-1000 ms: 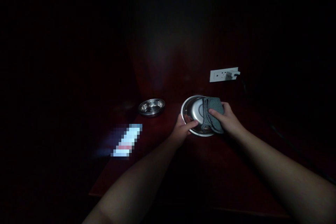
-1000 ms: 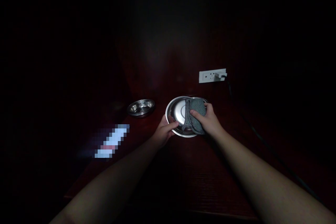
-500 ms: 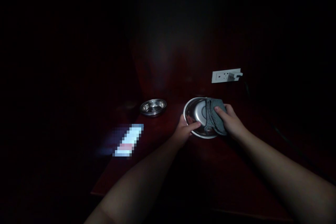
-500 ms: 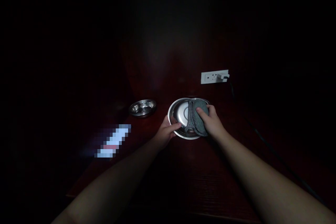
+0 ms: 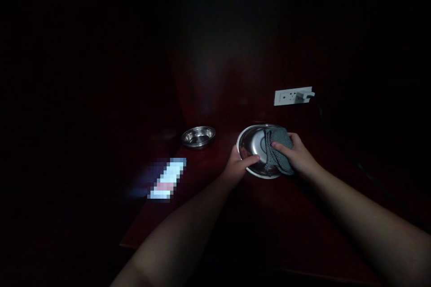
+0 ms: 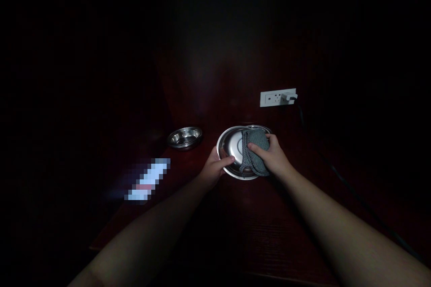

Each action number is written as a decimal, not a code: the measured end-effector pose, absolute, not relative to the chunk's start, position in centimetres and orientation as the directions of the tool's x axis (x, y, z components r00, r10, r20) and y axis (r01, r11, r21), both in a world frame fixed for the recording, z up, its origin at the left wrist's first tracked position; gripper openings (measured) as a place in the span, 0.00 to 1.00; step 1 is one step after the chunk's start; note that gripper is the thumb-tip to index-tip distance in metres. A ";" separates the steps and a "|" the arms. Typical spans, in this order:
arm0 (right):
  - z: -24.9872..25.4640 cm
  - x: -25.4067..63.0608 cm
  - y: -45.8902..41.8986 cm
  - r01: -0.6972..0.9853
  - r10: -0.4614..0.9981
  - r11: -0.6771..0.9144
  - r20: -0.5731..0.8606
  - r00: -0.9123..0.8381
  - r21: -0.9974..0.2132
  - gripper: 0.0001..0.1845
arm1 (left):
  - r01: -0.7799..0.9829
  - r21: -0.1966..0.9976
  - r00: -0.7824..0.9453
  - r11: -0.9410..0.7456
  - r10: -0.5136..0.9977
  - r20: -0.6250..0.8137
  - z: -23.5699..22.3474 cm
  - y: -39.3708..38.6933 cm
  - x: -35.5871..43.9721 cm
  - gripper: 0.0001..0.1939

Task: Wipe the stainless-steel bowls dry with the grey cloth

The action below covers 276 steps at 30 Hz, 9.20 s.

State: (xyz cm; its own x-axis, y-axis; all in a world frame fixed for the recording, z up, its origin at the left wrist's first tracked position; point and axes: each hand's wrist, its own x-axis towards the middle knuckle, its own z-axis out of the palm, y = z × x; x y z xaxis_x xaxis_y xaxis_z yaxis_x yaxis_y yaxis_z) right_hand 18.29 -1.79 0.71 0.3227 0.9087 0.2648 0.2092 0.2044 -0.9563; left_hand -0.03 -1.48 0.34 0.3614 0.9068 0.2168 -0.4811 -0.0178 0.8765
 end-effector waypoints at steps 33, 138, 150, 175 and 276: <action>1.2 17.8 -1.8 0.042 0.890 0.204 0.203 0.408 -0.978 0.25 | -0.583 0.812 0.244 -0.031 0.946 0.211 0.1 -0.9 -0.2 0.30; -0.7 21.3 0.1 0.560 0.795 0.046 0.370 0.481 -0.827 0.10 | -0.007 0.824 0.003 -0.567 0.824 0.567 1.2 -1.1 -2.3 0.17; -0.7 21.1 1.1 0.809 0.860 -0.149 0.330 0.390 -0.569 0.27 | 0.666 0.435 0.309 -0.606 0.755 0.579 0.5 -0.8 -3.1 0.16; -0.3 20.7 3.5 0.928 0.917 -0.134 0.312 0.250 -0.348 0.20 | 0.731 0.343 0.419 -0.590 0.785 0.456 -0.6 -0.9 -2.7 0.12; 2.6 18.4 -2.4 0.841 0.842 0.481 0.399 -0.364 -0.246 0.12 | 0.672 0.407 0.366 -0.618 0.755 0.543 -0.5 0.5 -2.7 0.08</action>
State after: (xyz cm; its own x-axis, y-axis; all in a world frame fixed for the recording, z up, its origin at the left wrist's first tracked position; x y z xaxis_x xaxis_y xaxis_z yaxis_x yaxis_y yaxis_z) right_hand 18.37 -2.41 2.64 -0.3643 0.8416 0.3988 0.8415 0.4809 -0.2463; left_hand -2.66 0.47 -0.53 0.3661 0.7554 0.5434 0.6724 -0.6184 0.4067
